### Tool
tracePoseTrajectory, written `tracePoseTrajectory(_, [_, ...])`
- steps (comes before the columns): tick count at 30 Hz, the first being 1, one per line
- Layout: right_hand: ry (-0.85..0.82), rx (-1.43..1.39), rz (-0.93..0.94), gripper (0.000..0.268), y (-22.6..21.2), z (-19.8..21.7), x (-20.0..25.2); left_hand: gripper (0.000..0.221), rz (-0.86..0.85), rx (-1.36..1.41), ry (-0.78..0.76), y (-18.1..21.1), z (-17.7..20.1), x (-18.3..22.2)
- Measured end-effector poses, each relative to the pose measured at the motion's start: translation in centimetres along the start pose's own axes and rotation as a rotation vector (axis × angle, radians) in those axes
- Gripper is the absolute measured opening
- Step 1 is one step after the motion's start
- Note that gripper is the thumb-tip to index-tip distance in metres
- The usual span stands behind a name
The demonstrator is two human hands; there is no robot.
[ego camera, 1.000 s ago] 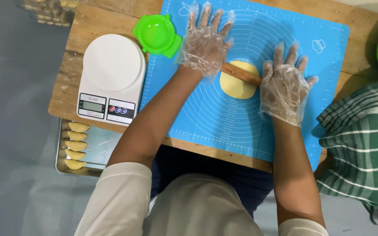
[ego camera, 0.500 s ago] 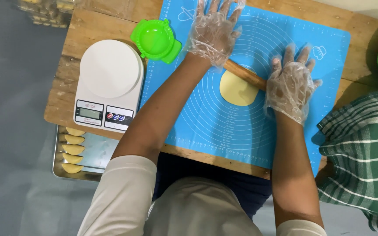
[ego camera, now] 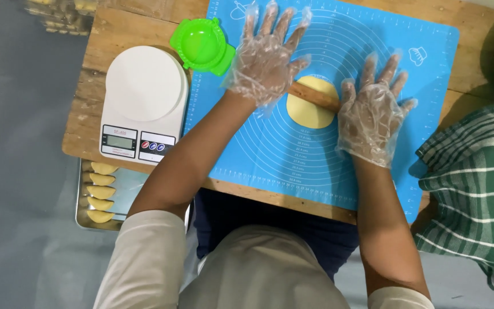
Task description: Rolling out small portions of dough into flat circular shapes using a rolling pin on a marked silicone mat.
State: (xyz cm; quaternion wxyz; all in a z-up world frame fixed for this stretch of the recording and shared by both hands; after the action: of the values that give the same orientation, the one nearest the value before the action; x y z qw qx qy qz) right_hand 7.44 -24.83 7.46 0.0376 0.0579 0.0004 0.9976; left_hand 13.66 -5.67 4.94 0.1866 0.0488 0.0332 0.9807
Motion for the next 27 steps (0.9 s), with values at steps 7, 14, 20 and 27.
tracePoseTrajectory(7, [-0.059,-0.023,0.104,0.065,0.1,-1.4,1.9,0.059,0.000,-0.125,0.178,1.0,0.1,4.8])
tracePoseTrajectory(14, [-0.107,-0.079,0.201,0.065,-0.1,-0.7,3.7,0.059,0.058,-0.154,0.221,2.7,-0.5,8.8])
tracePoseTrajectory(20, [-0.018,-0.124,0.245,0.061,1.7,-3.3,4.8,0.060,0.073,-0.118,0.160,4.1,-2.2,11.1])
tracePoseTrajectory(27, [-0.051,-0.043,0.232,0.062,2.2,-2.6,6.4,0.063,0.025,-0.137,-0.023,5.5,-2.7,13.5])
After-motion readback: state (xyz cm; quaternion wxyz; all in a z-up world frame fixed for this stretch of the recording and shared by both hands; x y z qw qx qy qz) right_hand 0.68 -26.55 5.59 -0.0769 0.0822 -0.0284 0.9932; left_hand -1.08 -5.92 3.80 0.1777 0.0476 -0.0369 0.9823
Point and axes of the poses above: each hand's wrist, its own x-axis away from the middle knuckle, its own z-axis out of the back of the hand, y = z × x, the point moved 7 cm from there along -x, towards the middle knuckle, and after that the axes turned 7 degrees about -y, right-handed, at the moved point
